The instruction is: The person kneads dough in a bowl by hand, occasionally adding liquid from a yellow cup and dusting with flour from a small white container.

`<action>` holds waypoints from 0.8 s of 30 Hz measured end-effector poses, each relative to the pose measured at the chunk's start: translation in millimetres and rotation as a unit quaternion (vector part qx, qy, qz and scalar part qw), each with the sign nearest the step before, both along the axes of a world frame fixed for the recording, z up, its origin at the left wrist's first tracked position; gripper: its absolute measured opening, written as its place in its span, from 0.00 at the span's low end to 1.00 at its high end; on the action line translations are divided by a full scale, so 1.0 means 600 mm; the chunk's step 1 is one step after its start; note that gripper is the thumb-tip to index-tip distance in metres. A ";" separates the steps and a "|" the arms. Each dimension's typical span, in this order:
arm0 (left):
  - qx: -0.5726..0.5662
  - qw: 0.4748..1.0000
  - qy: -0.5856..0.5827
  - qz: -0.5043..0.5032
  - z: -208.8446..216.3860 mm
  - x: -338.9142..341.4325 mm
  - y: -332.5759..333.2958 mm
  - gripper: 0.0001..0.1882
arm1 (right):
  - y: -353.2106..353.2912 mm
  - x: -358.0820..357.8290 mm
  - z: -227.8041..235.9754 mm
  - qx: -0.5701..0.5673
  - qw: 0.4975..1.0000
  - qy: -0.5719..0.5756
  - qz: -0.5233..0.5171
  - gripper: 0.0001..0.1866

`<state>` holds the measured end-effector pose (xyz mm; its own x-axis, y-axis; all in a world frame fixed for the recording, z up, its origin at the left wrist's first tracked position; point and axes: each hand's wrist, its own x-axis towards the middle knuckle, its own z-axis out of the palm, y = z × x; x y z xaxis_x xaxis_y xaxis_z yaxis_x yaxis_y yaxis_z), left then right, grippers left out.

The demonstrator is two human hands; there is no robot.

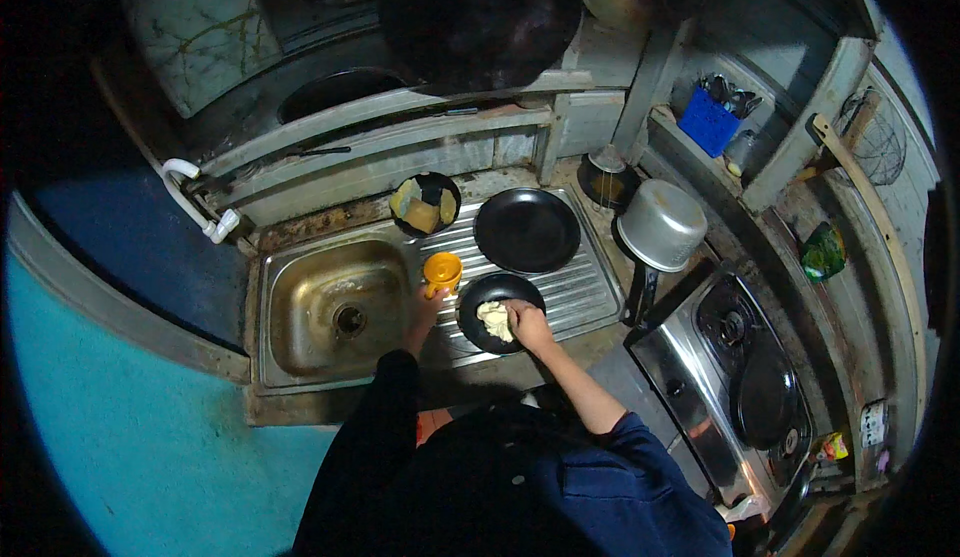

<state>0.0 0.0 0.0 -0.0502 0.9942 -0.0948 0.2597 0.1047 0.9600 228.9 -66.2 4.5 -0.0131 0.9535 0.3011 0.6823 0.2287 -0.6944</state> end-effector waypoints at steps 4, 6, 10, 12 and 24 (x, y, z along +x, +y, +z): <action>0.086 0.994 0.065 0.024 -0.050 -0.023 0.014 0.14 | 0.010 -0.004 0.012 -0.025 0.999 0.024 0.017 0.09; 0.133 0.991 0.012 0.012 -0.071 -0.022 0.018 0.14 | 0.010 0.001 0.014 -0.050 0.998 0.038 0.014 0.09; 0.151 0.987 0.057 -0.005 -0.016 -0.006 -0.011 0.16 | 0.002 0.005 0.020 -0.031 0.999 0.042 -0.008 0.08; 0.149 0.983 0.104 -0.027 0.022 -0.001 -0.020 0.17 | 0.004 0.003 0.020 0.025 0.998 0.050 -0.035 0.08; 0.197 0.977 0.019 -0.074 0.035 0.035 -0.030 0.17 | 0.007 0.050 0.034 -0.048 0.966 0.188 -0.171 0.10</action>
<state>20.9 -18.2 20.9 0.1012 0.9497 0.2964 0.2809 -0.3131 0.9072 259.1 -61.8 24.7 0.3999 0.9068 0.1332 0.4022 -0.0430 -0.9146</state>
